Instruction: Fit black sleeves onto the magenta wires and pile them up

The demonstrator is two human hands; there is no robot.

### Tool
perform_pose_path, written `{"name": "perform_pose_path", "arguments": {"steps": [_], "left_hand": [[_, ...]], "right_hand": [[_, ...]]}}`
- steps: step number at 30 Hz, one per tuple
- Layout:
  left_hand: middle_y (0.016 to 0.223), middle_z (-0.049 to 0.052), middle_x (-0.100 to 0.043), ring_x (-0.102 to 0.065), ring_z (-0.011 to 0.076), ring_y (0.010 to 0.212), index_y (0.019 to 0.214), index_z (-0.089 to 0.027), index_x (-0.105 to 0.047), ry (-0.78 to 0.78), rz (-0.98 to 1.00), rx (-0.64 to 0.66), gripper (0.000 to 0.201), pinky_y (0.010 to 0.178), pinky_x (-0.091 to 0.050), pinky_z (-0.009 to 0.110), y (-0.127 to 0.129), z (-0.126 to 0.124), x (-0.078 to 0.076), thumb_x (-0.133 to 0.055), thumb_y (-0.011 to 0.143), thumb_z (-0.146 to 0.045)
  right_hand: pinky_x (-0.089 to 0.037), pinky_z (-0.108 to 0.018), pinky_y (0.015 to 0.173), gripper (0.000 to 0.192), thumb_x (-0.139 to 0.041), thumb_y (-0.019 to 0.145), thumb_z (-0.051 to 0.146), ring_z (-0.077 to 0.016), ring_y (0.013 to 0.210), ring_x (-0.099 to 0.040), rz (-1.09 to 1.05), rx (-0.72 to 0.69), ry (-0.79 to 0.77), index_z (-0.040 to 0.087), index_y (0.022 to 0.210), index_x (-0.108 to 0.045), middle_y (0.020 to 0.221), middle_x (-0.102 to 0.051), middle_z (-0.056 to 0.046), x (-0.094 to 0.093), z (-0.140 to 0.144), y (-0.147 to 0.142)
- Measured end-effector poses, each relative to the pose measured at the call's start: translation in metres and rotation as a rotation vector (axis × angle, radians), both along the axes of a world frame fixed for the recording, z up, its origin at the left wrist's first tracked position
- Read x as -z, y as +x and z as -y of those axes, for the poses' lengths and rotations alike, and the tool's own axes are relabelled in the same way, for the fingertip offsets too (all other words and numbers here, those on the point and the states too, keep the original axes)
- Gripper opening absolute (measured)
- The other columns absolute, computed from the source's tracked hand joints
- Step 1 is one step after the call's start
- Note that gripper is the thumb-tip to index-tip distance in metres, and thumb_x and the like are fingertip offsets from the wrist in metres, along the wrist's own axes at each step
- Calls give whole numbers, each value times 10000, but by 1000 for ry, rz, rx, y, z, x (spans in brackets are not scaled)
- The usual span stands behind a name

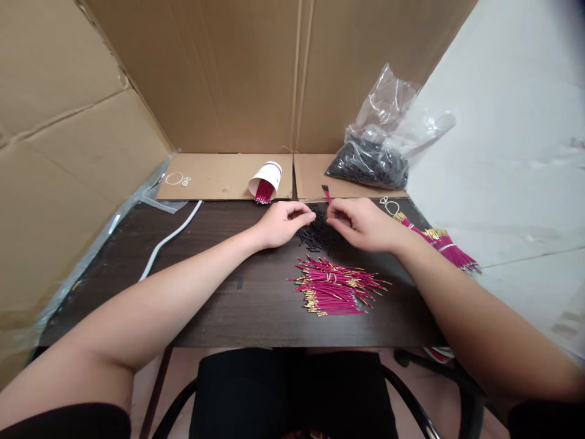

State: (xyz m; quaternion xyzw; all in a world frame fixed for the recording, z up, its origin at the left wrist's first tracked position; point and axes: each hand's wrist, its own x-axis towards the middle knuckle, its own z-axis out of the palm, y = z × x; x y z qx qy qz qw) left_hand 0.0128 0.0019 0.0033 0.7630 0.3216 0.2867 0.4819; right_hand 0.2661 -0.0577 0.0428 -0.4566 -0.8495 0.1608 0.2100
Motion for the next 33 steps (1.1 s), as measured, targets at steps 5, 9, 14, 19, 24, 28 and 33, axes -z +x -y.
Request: {"name": "perform_pose_path", "arguments": {"steps": [5,9,14,19,24,28,33], "left_hand": [[917,67,-789,-667,188,857,926,-151,-808,39,-2,96,307,867,-515,361,-2,2,-3,-682,1031,-410],[925,67,-801,-667,183,837,956,-150,-836,42,3,111,295,842,-511,354,-2,2,-3,-714,1018,-411],[908,63,-809,-657,176,804,946,-156,-849,55,-22,112,249,794,-495,340,-3,3,-4,-760,989,-384],[833,64,-777,-626,161,747,874,-142,-820,47,-33,45,244,734,-476,326,-1,3,-4,-755,982,-351],[870,68,-781,-609,150,739,929,-139,-808,18,-11,-30,163,736,-497,320,0,3,-4,-787,938,-301],[863,63,-769,-588,143,732,932,-137,-803,16,-14,-47,153,736,-495,316,1,3,-4,-787,930,-288],[855,57,-763,-572,141,721,926,-141,-800,30,-31,-47,152,736,-492,318,1,3,-4,-782,934,-291]], "right_hand": [[-436,-346,705,167,-635,1052,358,-181,710,-563,-142,-29,-19,225,954,-609,820,-670,-32,5,6,-18],[-457,-344,678,252,-712,1019,444,-176,697,-570,-230,17,-70,240,966,-574,826,-681,-25,10,5,-21],[-465,-338,684,325,-755,1004,488,-172,705,-587,-273,14,-73,237,923,-566,817,-683,-25,13,5,-23],[-390,-310,615,395,-849,931,526,-129,618,-477,-259,20,-127,216,887,-609,734,-615,10,3,7,-17],[-360,-289,563,353,-791,956,495,-118,582,-479,-117,-157,-490,196,800,-688,669,-614,14,-15,9,-9],[-394,-282,553,302,-806,939,474,-127,574,-547,-35,-198,-592,187,851,-774,660,-667,4,-18,11,-10],[-413,-278,559,276,-795,943,448,-132,582,-592,16,-208,-588,184,862,-801,674,-700,-5,-13,9,-13]]}}
